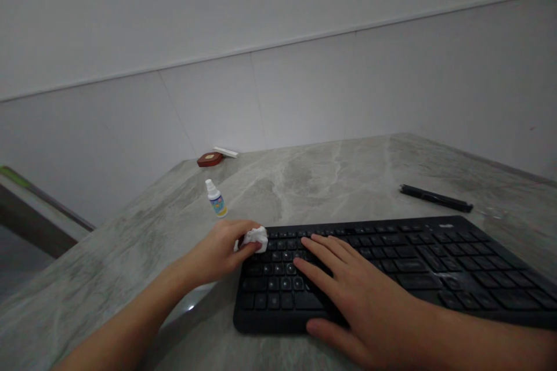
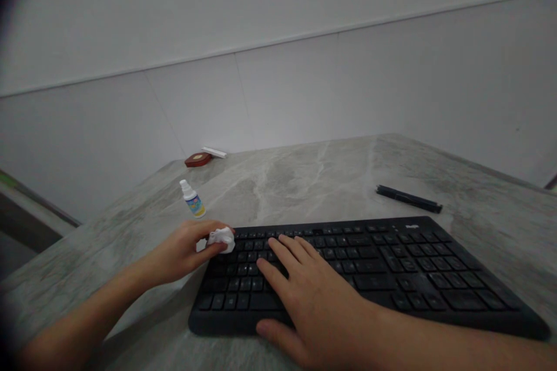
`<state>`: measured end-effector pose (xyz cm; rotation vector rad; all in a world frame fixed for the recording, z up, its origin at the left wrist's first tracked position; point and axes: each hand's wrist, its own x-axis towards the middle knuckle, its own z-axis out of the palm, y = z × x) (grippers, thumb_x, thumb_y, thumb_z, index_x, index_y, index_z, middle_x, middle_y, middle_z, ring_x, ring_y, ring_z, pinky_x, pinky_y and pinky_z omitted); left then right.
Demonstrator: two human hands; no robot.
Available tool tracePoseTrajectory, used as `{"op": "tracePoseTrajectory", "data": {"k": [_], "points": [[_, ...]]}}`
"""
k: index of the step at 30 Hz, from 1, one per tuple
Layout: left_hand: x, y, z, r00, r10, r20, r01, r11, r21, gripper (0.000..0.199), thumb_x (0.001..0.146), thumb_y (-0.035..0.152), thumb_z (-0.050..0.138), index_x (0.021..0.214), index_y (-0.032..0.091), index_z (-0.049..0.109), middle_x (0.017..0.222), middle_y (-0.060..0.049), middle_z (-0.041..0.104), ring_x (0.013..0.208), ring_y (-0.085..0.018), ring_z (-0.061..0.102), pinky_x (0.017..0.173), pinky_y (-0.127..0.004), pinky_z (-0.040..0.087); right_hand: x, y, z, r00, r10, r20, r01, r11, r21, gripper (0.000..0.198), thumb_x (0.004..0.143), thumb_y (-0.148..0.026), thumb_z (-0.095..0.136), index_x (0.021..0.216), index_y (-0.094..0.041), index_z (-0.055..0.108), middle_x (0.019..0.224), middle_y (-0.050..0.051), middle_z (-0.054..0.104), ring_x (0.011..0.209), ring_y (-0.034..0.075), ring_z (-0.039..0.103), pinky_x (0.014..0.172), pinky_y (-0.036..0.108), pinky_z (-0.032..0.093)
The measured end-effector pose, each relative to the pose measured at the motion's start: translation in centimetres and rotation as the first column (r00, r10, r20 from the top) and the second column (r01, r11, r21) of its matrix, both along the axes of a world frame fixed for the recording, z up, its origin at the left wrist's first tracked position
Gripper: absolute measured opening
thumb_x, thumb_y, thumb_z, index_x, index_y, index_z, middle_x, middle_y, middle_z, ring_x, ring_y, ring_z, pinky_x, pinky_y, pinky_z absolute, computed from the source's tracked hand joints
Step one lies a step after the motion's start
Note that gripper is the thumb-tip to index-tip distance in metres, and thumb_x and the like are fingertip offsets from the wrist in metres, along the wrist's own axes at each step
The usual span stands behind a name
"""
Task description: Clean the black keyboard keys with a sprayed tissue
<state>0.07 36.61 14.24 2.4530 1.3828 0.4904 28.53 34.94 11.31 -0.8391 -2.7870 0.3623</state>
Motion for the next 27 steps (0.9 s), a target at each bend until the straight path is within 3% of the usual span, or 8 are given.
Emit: {"op": "tracePoseTrajectory", "data": {"k": [3, 6, 12, 14, 17, 21, 27], "points": [[-0.1, 0.1, 0.0, 1.000, -0.007, 0.004, 0.007, 1.000, 0.020, 0.016, 0.095, 0.025, 0.051, 0.103, 0.018, 0.063, 0.091, -0.005, 0.069, 0.081, -0.018, 0.063, 0.075, -0.030, 0.046, 0.1, 0.0, 0.0, 1.000, -0.001, 0.006, 0.001, 1.000, 0.002, 0.068, 0.091, -0.053, 0.052, 0.148, -0.017, 0.042, 0.156, 0.022, 0.029, 0.142, 0.042, 0.027, 0.112, 0.064, 0.026], [-0.2, 0.1, 0.2, 0.999, -0.038, 0.008, 0.039, 0.998, -0.056, 0.014, 0.095, 0.025, 0.052, 0.097, 0.018, 0.064, 0.086, -0.003, 0.068, 0.075, -0.017, 0.061, 0.071, -0.028, 0.045, 0.1, 0.0, -0.1, 1.000, 0.001, -0.008, -0.001, 1.000, 0.007, 0.068, 0.091, -0.053, 0.053, 0.148, -0.016, 0.043, 0.156, 0.022, 0.029, 0.142, 0.042, 0.027, 0.112, 0.064, 0.026], [0.4, -0.1, 0.0, 0.999, 0.010, 0.030, -0.009, 1.000, -0.012, 0.015, 0.094, 0.027, 0.052, 0.100, 0.018, 0.063, 0.090, -0.004, 0.068, 0.078, -0.018, 0.061, 0.074, -0.030, 0.046, 0.1, 0.0, -0.2, 0.999, 0.002, -0.040, -0.002, 1.000, 0.003, 0.068, 0.090, -0.053, 0.054, 0.147, -0.017, 0.044, 0.156, 0.021, 0.031, 0.142, 0.042, 0.027, 0.112, 0.063, 0.026], [0.2, -0.1, 0.1, 1.000, 0.008, 0.029, -0.006, 0.998, -0.059, 0.015, 0.094, 0.028, 0.053, 0.097, 0.018, 0.064, 0.086, -0.003, 0.068, 0.076, -0.017, 0.060, 0.072, -0.029, 0.045, 0.1, 0.0, -0.1, 0.999, 0.003, -0.051, -0.003, 1.000, -0.001, 0.067, 0.090, -0.052, 0.056, 0.146, -0.016, 0.046, 0.155, 0.021, 0.032, 0.141, 0.042, 0.028, 0.112, 0.063, 0.026], [-0.6, 0.1, 0.1, 0.994, 0.064, 0.092, -0.052, 0.990, -0.128, 0.017, 0.093, 0.031, 0.054, 0.093, 0.017, 0.065, 0.082, -0.002, 0.068, 0.073, -0.017, 0.060, 0.069, -0.027, 0.046, 0.2, 0.1, -0.2, 0.998, 0.002, -0.055, -0.002, 1.000, -0.001, 0.067, 0.089, -0.052, 0.056, 0.146, -0.017, 0.045, 0.156, 0.020, 0.031, 0.142, 0.041, 0.028, 0.113, 0.062, 0.025], [-1.5, 0.4, 0.1, 0.966, 0.158, 0.203, -0.144, 0.986, -0.080, 0.020, 0.092, 0.032, 0.056, 0.100, 0.016, 0.064, 0.090, -0.004, 0.069, 0.079, -0.018, 0.063, 0.072, -0.029, 0.048, 0.2, 0.2, -0.3, 0.999, -0.002, -0.046, 0.001, 1.000, -0.005, 0.069, 0.090, -0.053, 0.055, 0.148, -0.019, 0.042, 0.157, 0.018, 0.029, 0.143, 0.041, 0.026, 0.113, 0.062, 0.025], [0.1, -0.1, 0.1, 0.997, 0.010, 0.077, -0.004, 0.997, -0.083, 0.017, 0.094, 0.029, 0.051, 0.095, 0.018, 0.064, 0.089, -0.004, 0.069, 0.080, -0.019, 0.063, 0.075, -0.031, 0.047, 0.1, 0.0, 0.0, 1.000, 0.002, -0.001, -0.002, 1.000, -0.012, 0.069, 0.091, -0.054, 0.052, 0.148, -0.016, 0.042, 0.156, 0.022, 0.028, 0.142, 0.042, 0.026, 0.112, 0.063, 0.026]]}}
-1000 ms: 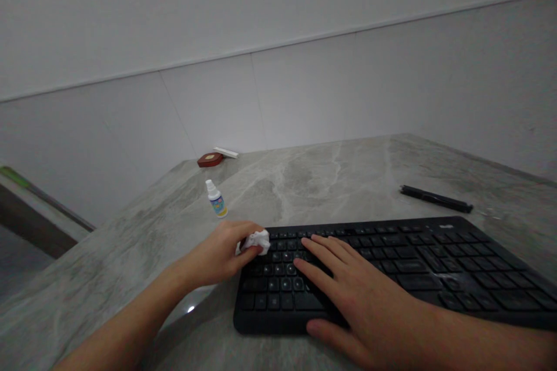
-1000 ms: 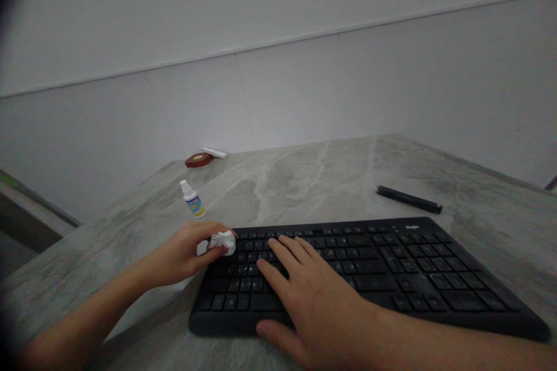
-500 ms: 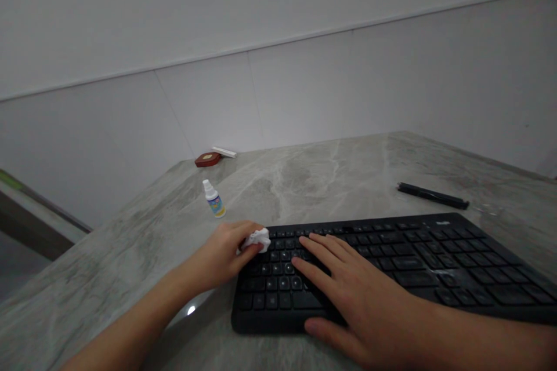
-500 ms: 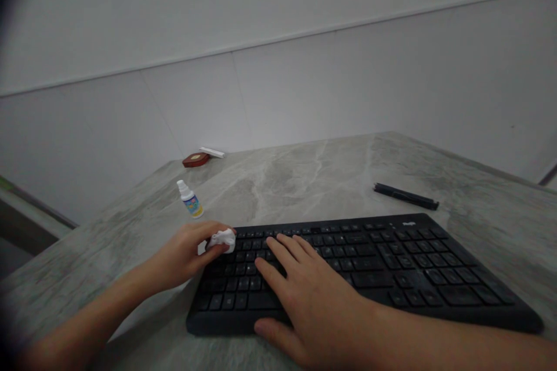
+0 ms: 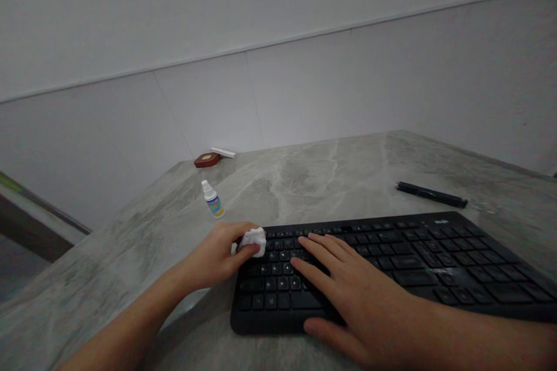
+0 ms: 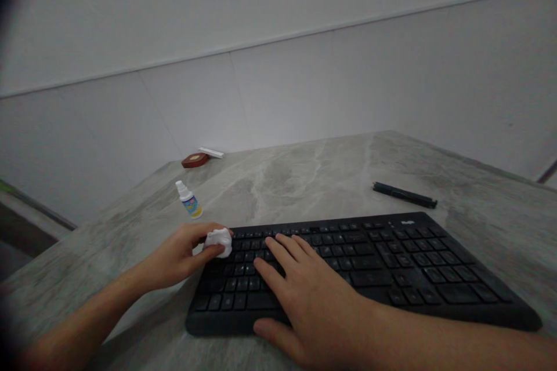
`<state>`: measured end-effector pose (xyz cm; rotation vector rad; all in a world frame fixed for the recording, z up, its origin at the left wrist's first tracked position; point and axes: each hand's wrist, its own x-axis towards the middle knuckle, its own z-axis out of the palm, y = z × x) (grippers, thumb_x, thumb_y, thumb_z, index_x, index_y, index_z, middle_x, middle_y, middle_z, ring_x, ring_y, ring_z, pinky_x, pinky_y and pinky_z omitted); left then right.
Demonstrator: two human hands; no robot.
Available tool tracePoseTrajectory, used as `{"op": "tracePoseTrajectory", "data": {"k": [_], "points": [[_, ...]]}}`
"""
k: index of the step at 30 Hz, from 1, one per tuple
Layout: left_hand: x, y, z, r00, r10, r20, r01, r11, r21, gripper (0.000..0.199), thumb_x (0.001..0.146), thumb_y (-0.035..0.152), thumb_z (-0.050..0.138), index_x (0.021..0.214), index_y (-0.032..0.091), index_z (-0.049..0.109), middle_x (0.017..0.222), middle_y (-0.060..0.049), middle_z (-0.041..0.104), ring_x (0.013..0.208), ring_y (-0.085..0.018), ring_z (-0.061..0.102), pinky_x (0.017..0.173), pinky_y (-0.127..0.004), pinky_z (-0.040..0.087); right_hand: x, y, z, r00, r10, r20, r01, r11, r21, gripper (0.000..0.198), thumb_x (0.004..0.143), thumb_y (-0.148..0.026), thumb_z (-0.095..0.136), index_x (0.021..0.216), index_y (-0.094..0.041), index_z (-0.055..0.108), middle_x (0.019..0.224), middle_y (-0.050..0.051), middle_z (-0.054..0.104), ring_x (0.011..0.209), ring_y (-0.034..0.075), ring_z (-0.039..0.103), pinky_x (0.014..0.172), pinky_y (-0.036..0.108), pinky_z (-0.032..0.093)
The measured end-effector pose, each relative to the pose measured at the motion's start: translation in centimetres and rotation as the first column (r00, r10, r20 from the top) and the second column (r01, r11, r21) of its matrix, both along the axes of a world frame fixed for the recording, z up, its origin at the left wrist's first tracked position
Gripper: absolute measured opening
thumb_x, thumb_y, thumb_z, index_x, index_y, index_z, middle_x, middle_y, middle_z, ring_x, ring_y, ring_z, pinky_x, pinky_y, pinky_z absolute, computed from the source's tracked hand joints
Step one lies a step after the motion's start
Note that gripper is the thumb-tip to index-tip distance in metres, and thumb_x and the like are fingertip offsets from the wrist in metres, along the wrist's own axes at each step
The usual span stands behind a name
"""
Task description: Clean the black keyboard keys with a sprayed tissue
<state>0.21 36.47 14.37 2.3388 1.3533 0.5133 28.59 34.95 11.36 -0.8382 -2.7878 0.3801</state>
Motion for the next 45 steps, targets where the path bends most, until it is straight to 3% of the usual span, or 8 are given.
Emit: {"op": "tracePoseTrajectory", "data": {"k": [3, 9, 13, 17, 25, 36, 41, 45], "points": [[0.3, -0.1, -0.1, 0.999, 0.025, -0.040, -0.021, 0.996, 0.082, 0.016, 0.095, 0.028, 0.050, 0.097, 0.018, 0.062, 0.091, -0.005, 0.070, 0.082, -0.020, 0.063, 0.077, -0.033, 0.047, 0.0, 0.0, 0.1, 1.000, -0.006, 0.003, 0.006, 1.000, 0.000, 0.069, 0.091, -0.054, 0.052, 0.148, -0.016, 0.043, 0.156, 0.022, 0.029, 0.142, 0.042, 0.026, 0.112, 0.064, 0.025], [-0.4, 0.1, -0.2, 0.996, -0.002, -0.084, 0.008, 0.998, 0.068, 0.015, 0.096, 0.026, 0.051, 0.098, 0.019, 0.063, 0.091, -0.004, 0.070, 0.081, -0.019, 0.064, 0.075, -0.030, 0.047, 0.1, 0.1, -0.3, 0.998, 0.003, -0.057, -0.002, 1.000, 0.010, 0.068, 0.089, -0.053, 0.056, 0.146, -0.018, 0.045, 0.156, 0.019, 0.031, 0.142, 0.041, 0.028, 0.113, 0.062, 0.026], [0.1, 0.1, -1.3, 0.998, 0.049, -0.041, -0.039, 0.976, 0.214, 0.017, 0.096, 0.024, 0.050, 0.106, 0.020, 0.062, 0.096, -0.005, 0.070, 0.086, -0.020, 0.065, 0.079, -0.033, 0.048, 0.0, 0.2, -0.3, 0.999, 0.000, -0.037, 0.000, 1.000, 0.016, 0.068, 0.090, -0.053, 0.054, 0.147, -0.017, 0.044, 0.156, 0.021, 0.030, 0.142, 0.042, 0.027, 0.113, 0.063, 0.025], [1.0, 0.0, -2.4, 0.999, -0.001, 0.034, -0.009, 0.950, 0.311, 0.022, 0.096, 0.020, 0.050, 0.118, 0.021, 0.056, 0.102, -0.006, 0.068, 0.092, -0.019, 0.064, 0.082, -0.031, 0.050, 0.0, 0.2, -0.2, 0.999, 0.008, -0.045, -0.007, 1.000, 0.016, 0.068, 0.090, -0.053, 0.054, 0.147, -0.017, 0.044, 0.156, 0.020, 0.031, 0.142, 0.041, 0.027, 0.112, 0.063, 0.025], [1.0, 0.1, -1.8, 0.988, -0.153, -0.019, 0.153, 0.957, 0.245, 0.021, 0.094, 0.011, 0.051, 0.112, 0.021, 0.058, 0.101, -0.005, 0.065, 0.092, -0.017, 0.062, 0.082, -0.029, 0.051, -0.1, 0.0, 0.3, 1.000, -0.003, -0.008, 0.003, 1.000, -0.004, 0.068, 0.090, -0.051, 0.055, 0.147, -0.015, 0.044, 0.155, 0.022, 0.031, 0.142, 0.042, 0.027, 0.113, 0.063, 0.026], [1.1, 0.3, -1.6, 0.984, -0.168, -0.057, 0.177, 0.945, 0.274, 0.022, 0.092, 0.008, 0.051, 0.110, 0.020, 0.058, 0.097, -0.005, 0.065, 0.086, -0.017, 0.062, 0.078, -0.029, 0.052, 0.0, 0.0, 0.0, 1.000, 0.006, -0.021, -0.005, 1.000, 0.013, 0.068, 0.091, -0.053, 0.053, 0.147, -0.015, 0.044, 0.155, 0.022, 0.030, 0.142, 0.042, 0.028, 0.112, 0.063, 0.026], [2.0, 0.5, -2.0, 0.982, -0.171, -0.078, 0.188, 0.916, 0.356, 0.022, 0.092, 0.007, 0.046, 0.109, 0.017, 0.057, 0.099, -0.007, 0.065, 0.092, -0.020, 0.060, 0.081, -0.033, 0.052, -0.1, 0.1, -0.2, 1.000, 0.001, -0.027, 0.000, 1.000, 0.030, 0.068, 0.090, -0.053, 0.054, 0.146, -0.015, 0.045, 0.154, 0.022, 0.033, 0.141, 0.042, 0.029, 0.112, 0.063, 0.027], [1.7, 0.7, -1.5, 0.975, -0.194, -0.111, 0.219, 0.930, 0.295, 0.022, 0.090, 0.006, 0.049, 0.108, 0.018, 0.058, 0.098, -0.007, 0.064, 0.091, -0.019, 0.061, 0.080, -0.032, 0.052, -0.1, 0.2, -0.3, 1.000, 0.005, -0.019, -0.004, 0.999, 0.036, 0.068, 0.091, -0.054, 0.052, 0.147, -0.016, 0.044, 0.155, 0.022, 0.032, 0.141, 0.041, 0.029, 0.112, 0.063, 0.027]]}}
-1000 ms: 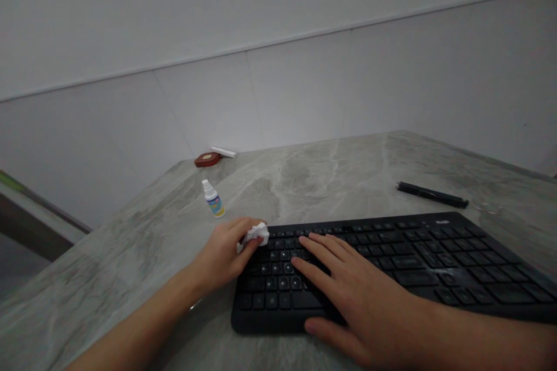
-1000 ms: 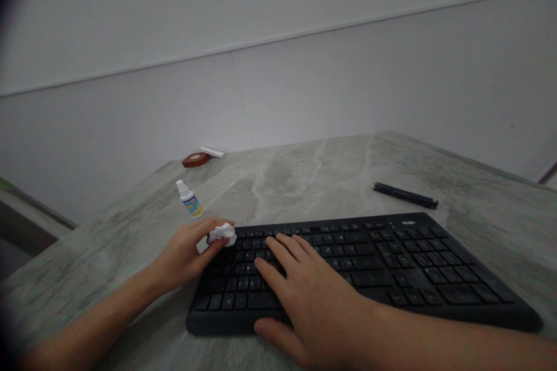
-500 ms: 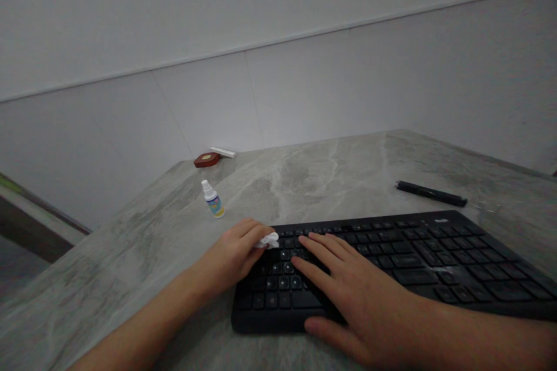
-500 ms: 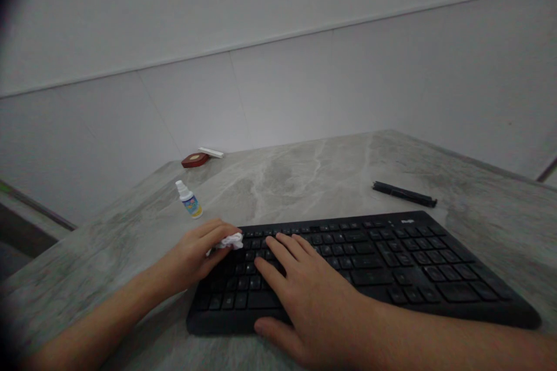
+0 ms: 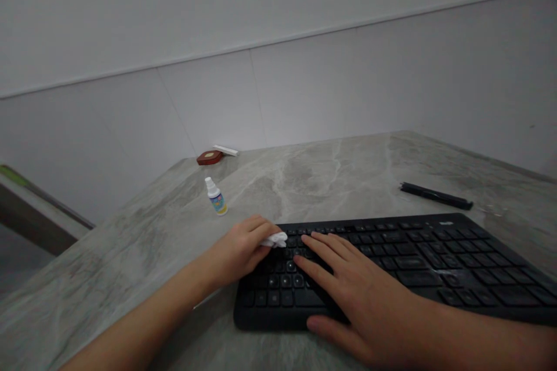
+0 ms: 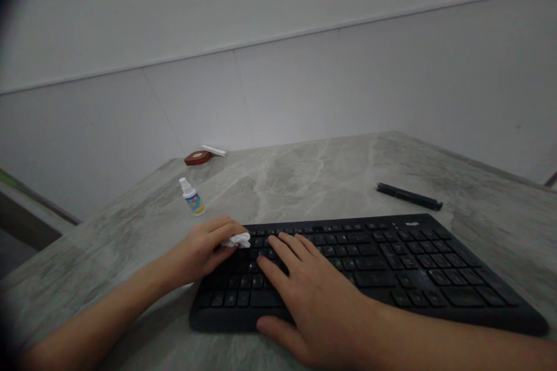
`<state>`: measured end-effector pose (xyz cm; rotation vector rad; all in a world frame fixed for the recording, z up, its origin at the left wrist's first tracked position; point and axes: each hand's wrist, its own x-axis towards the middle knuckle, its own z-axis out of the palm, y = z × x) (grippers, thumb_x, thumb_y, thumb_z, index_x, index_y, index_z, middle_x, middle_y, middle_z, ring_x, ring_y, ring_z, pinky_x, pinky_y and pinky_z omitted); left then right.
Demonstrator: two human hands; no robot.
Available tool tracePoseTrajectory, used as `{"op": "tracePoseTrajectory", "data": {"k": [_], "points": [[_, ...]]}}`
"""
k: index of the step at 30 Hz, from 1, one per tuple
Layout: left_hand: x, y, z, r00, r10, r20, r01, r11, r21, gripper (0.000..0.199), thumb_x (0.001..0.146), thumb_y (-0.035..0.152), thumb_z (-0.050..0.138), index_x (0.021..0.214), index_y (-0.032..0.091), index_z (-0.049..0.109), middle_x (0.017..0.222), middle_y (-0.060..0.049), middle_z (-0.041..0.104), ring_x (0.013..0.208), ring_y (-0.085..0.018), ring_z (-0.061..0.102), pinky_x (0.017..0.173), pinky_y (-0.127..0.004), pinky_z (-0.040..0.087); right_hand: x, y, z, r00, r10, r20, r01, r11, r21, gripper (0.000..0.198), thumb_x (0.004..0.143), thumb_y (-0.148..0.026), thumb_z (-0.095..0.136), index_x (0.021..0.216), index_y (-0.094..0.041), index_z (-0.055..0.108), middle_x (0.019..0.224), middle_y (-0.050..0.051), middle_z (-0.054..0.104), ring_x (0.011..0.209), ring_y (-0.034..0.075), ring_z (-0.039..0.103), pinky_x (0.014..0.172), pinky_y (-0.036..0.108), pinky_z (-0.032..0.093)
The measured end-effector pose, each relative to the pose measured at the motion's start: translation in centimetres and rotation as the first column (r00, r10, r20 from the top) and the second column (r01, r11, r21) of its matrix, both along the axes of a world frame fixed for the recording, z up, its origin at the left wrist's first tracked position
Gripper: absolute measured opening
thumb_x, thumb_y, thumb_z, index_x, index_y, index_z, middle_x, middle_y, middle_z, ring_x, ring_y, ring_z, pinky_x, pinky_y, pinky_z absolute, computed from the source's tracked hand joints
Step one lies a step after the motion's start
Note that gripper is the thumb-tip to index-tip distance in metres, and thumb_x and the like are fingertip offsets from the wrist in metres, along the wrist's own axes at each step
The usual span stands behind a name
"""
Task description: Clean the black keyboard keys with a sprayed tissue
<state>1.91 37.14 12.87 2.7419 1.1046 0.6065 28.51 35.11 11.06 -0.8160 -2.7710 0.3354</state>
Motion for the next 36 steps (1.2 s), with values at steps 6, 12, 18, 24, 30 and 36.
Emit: {"op": "tracePoseTrajectory", "data": {"k": [6, 12, 18, 24, 30, 36], "points": [[-0.3, 0.1, 0.0, 1.000, 0.018, 0.017, -0.018, 1.000, -0.005, 0.021, 0.091, 0.007, 0.051, 0.107, 0.018, 0.058, 0.097, -0.006, 0.064, 0.089, -0.019, 0.061, 0.079, -0.031, 0.051, 0.0, 0.0, 0.1, 1.000, -0.004, -0.002, 0.004, 1.000, 0.000, 0.068, 0.090, -0.053, 0.054, 0.147, -0.016, 0.044, 0.155, 0.021, 0.031, 0.141, 0.042, 0.029, 0.112, 0.062, 0.026], [-0.4, 0.1, 0.3, 1.000, 0.027, 0.008, -0.026, 0.997, -0.072, 0.020, 0.089, 0.005, 0.052, 0.103, 0.018, 0.059, 0.095, -0.004, 0.064, 0.087, -0.018, 0.061, 0.079, -0.029, 0.050, 0.0, -0.2, 0.2, 1.000, -0.001, -0.004, 0.001, 1.000, -0.003, 0.068, 0.090, -0.053, 0.054, 0.146, -0.015, 0.046, 0.154, 0.023, 0.032, 0.141, 0.043, 0.030, 0.111, 0.064, 0.027], [-0.4, -0.1, 0.2, 0.998, -0.005, -0.061, 0.001, 0.998, -0.065, 0.041, 0.091, 0.005, 0.047, 0.126, 0.024, 0.053, 0.103, -0.005, 0.057, 0.088, -0.018, 0.058, 0.079, -0.030, 0.050, -0.1, 0.0, 0.3, 1.000, -0.002, 0.004, 0.002, 1.000, 0.005, 0.068, 0.090, -0.053, 0.053, 0.146, -0.014, 0.045, 0.154, 0.023, 0.033, 0.141, 0.043, 0.029, 0.111, 0.063, 0.028], [-0.5, -0.2, 0.4, 0.999, -0.035, -0.027, 0.034, 0.998, -0.051, 0.023, 0.091, 0.005, 0.046, 0.101, 0.019, 0.060, 0.095, -0.004, 0.057, 0.082, -0.016, 0.058, 0.075, -0.028, 0.049, 0.0, 0.0, 0.2, 1.000, 0.003, 0.002, -0.003, 1.000, -0.021, 0.069, 0.090, -0.054, 0.053, 0.147, -0.015, 0.044, 0.155, 0.023, 0.031, 0.141, 0.042, 0.028, 0.112, 0.063, 0.027], [-1.1, -0.6, 1.1, 1.000, -0.019, 0.017, 0.020, 0.998, -0.054, 0.012, 0.090, 0.011, 0.055, 0.098, 0.018, 0.059, 0.102, -0.006, 0.061, 0.090, -0.018, 0.061, 0.081, -0.031, 0.051, 0.0, -0.1, 0.2, 1.000, -0.005, -0.021, 0.004, 0.999, -0.033, 0.070, 0.090, -0.054, 0.054, 0.146, -0.015, 0.045, 0.155, 0.023, 0.031, 0.142, 0.042, 0.028, 0.112, 0.063, 0.025], [-0.7, -0.3, 0.4, 0.998, -0.063, 0.020, 0.063, 0.998, -0.019, 0.016, 0.095, 0.010, 0.048, 0.102, 0.019, 0.059, 0.106, -0.007, 0.063, 0.095, -0.018, 0.062, 0.084, -0.031, 0.052, 0.0, -0.2, 0.5, 1.000, -0.004, -0.009, 0.003, 0.999, -0.040, 0.070, 0.089, -0.052, 0.056, 0.146, -0.014, 0.045, 0.154, 0.024, 0.032, 0.141, 0.043, 0.028, 0.112, 0.064, 0.026]]}}
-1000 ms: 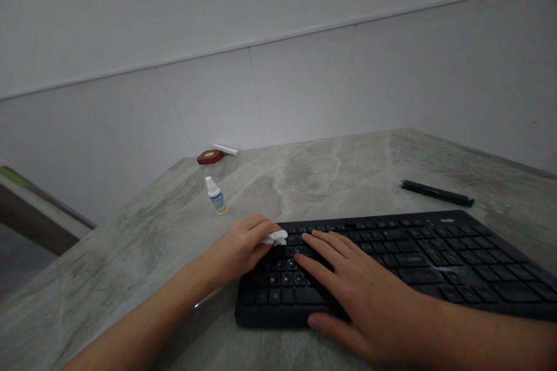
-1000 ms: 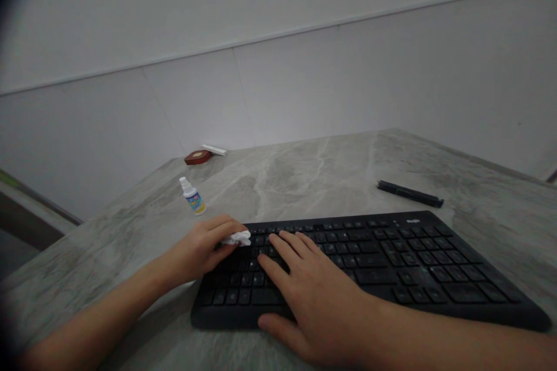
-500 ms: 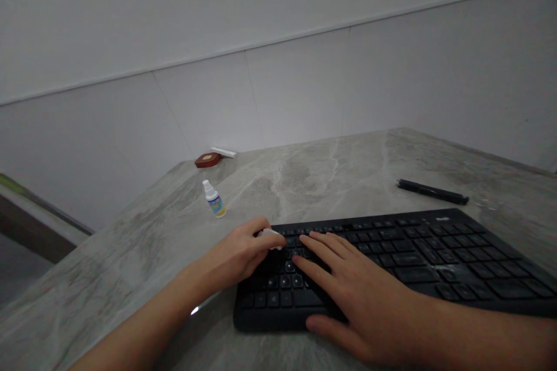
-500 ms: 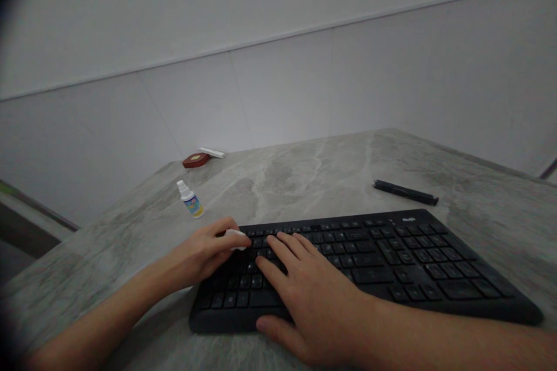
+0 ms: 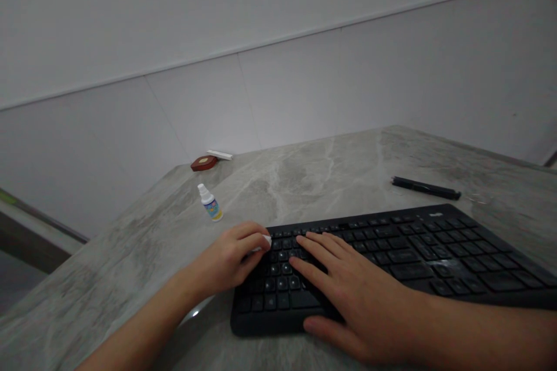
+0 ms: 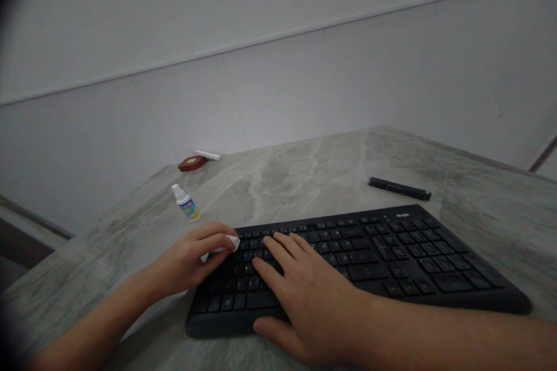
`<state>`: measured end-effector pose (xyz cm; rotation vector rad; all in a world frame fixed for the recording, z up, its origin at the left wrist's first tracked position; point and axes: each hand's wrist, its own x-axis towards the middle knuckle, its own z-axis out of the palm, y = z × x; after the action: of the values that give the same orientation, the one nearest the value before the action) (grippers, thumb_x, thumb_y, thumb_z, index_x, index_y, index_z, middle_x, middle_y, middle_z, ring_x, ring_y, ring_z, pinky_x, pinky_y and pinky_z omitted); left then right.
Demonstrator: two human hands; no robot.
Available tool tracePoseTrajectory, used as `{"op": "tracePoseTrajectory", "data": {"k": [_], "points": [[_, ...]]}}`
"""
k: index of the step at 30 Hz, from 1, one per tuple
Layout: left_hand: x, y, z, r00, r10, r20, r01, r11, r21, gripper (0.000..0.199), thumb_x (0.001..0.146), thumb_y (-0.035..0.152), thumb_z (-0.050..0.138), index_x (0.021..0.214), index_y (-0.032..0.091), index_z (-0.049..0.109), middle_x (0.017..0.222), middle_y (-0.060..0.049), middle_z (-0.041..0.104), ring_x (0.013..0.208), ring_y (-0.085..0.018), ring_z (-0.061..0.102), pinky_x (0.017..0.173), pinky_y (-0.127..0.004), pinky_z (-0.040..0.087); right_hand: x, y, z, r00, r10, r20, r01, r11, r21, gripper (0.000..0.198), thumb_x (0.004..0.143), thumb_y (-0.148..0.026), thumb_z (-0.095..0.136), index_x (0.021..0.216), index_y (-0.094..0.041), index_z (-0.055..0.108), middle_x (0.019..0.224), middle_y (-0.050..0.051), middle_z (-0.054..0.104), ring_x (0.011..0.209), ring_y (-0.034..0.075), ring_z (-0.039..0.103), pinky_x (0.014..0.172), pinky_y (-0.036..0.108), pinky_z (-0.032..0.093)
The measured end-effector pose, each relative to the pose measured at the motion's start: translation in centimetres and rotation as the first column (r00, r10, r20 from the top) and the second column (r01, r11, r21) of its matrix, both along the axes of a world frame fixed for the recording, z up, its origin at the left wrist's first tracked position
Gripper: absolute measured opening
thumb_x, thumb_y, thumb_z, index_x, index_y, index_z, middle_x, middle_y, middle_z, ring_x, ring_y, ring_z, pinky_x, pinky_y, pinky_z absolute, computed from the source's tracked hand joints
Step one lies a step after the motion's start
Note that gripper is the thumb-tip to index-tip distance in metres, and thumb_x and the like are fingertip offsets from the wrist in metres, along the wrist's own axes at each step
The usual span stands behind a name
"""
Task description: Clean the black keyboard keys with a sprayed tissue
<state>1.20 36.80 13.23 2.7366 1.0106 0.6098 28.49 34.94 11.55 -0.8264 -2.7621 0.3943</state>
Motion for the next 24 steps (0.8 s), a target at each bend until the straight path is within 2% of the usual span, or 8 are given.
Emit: {"op": "tracePoseTrajectory", "data": {"k": [2, 4, 9, 13, 17, 24], "points": [[0.08, 0.03, -0.05, 0.999, 0.036, -0.018, -0.036, 0.999, -0.003, 0.024, 0.095, 0.009, 0.047, 0.114, 0.019, 0.056, 0.105, -0.007, 0.063, 0.095, -0.019, 0.061, 0.084, -0.033, 0.052, 0.03, 0.01, -0.03, 1.000, 0.000, -0.011, 0.000, 1.000, 0.000, 0.069, 0.089, -0.052, 0.055, 0.146, -0.014, 0.046, 0.154, 0.023, 0.032, 0.141, 0.042, 0.028, 0.112, 0.063, 0.026], [0.07, 0.00, 0.15, 0.998, 0.050, -0.032, -0.050, 0.999, -0.012, 0.026, 0.095, 0.009, 0.047, 0.117, 0.019, 0.055, 0.102, -0.007, 0.063, 0.093, -0.019, 0.060, 0.082, -0.034, 0.052, 0.04, 0.03, -0.05, 1.000, 0.002, -0.012, -0.002, 1.000, 0.003, 0.069, 0.089, -0.053, 0.054, 0.146, -0.014, 0.045, 0.155, 0.023, 0.032, 0.142, 0.042, 0.027, 0.112, 0.063, 0.026], [0.04, 0.06, 0.71, 0.998, -0.015, -0.054, 0.011, 0.998, -0.064, 0.021, 0.095, 0.008, 0.045, 0.108, 0.019, 0.058, 0.098, -0.006, 0.064, 0.091, -0.019, 0.059, 0.081, -0.032, 0.050, 0.01, 0.05, 0.04, 1.000, -0.001, 0.003, 0.001, 1.000, -0.011, 0.070, 0.090, -0.054, 0.053, 0.146, -0.014, 0.045, 0.154, 0.023, 0.032, 0.142, 0.042, 0.027, 0.112, 0.063, 0.026], [0.41, 0.25, 0.48, 0.999, 0.019, -0.042, -0.019, 1.000, -0.020, 0.022, 0.096, 0.007, 0.042, 0.107, 0.017, 0.058, 0.097, -0.007, 0.063, 0.091, -0.019, 0.058, 0.081, -0.033, 0.050, 0.07, 0.05, -0.12, 1.000, -0.007, -0.020, 0.006, 1.000, -0.010, 0.069, 0.089, -0.054, 0.055, 0.145, -0.015, 0.046, 0.155, 0.021, 0.032, 0.142, 0.041, 0.028, 0.113, 0.062, 0.025], [0.72, 0.21, 0.32, 0.998, -0.039, -0.050, 0.038, 0.999, -0.026, 0.023, 0.096, 0.007, 0.040, 0.107, 0.017, 0.057, 0.095, -0.007, 0.064, 0.090, -0.020, 0.057, 0.080, -0.034, 0.049, 0.09, 0.07, -0.22, 0.999, -0.003, -0.033, 0.003, 1.000, -0.001, 0.069, 0.089, -0.053, 0.056, 0.146, -0.016, 0.046, 0.155, 0.021, 0.033, 0.142, 0.040, 0.028, 0.113, 0.062, 0.025], [0.41, -0.18, 0.92, 1.000, -0.003, -0.029, 0.001, 0.997, -0.079, 0.024, 0.092, 0.006, 0.043, 0.105, 0.018, 0.059, 0.094, -0.007, 0.062, 0.089, -0.020, 0.059, 0.079, -0.033, 0.049, 0.05, 0.02, 0.04, 1.000, -0.005, -0.002, 0.005, 1.000, -0.010, 0.069, 0.090, -0.054, 0.054, 0.146, -0.014, 0.046, 0.155, 0.023, 0.032, 0.142, 0.042, 0.028, 0.112, 0.063, 0.026]]}}
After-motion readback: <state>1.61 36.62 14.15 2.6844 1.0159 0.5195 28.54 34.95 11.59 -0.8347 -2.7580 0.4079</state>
